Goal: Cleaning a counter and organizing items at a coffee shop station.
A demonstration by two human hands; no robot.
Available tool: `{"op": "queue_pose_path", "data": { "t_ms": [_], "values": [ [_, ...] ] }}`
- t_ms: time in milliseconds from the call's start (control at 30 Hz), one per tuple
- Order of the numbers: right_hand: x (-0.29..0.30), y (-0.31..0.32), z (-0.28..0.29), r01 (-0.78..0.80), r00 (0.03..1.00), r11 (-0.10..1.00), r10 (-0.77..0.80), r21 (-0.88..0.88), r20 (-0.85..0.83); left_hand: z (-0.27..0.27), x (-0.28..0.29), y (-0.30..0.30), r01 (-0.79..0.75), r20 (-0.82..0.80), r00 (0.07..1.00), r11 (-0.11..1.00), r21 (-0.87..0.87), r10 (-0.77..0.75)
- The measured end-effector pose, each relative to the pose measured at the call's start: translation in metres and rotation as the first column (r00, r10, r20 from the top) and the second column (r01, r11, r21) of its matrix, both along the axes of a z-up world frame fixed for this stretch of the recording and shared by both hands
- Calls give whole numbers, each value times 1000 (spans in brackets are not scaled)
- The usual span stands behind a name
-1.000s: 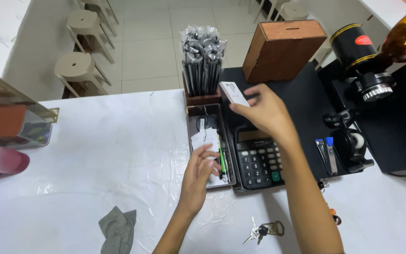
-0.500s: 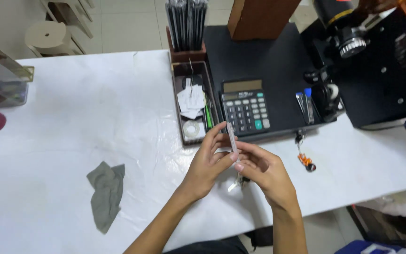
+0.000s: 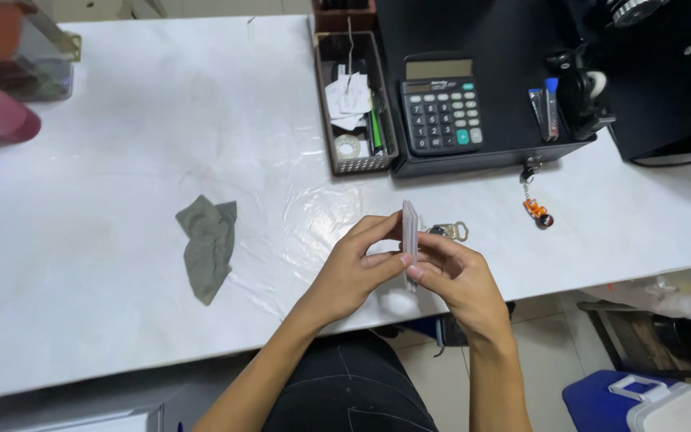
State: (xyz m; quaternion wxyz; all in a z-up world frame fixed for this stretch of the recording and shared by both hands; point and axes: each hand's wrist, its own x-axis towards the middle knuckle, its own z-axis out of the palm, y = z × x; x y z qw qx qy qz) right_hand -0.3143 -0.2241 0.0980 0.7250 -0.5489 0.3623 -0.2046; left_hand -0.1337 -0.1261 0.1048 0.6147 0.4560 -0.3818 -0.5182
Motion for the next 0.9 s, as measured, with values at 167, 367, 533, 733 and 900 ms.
{"op": "queue_pose_path", "data": {
  "t_ms": [167,367,533,733,900],
  "values": [
    [4,20,8,-18,1000,1000,18,14,-10,-1,-4,23,-30,-10,999,999,12,30],
    [2,42,6,-44,999,999,45,26,-25,-3,-9,46,-69,41,997,997,45,67],
    [2,59,8,-24,1000,1000,24,17,-11,-1,-7,58,-59,110,993,997,48,53],
    [7,77,4,-22,997,1000,22,0,-75,-8,-2,77,-54,91,994,998,25,51],
    [18,90,2,-26,997,1000,26,8,-66,-8,7,90,-71,102,993,995,72,63]
  ]
}}
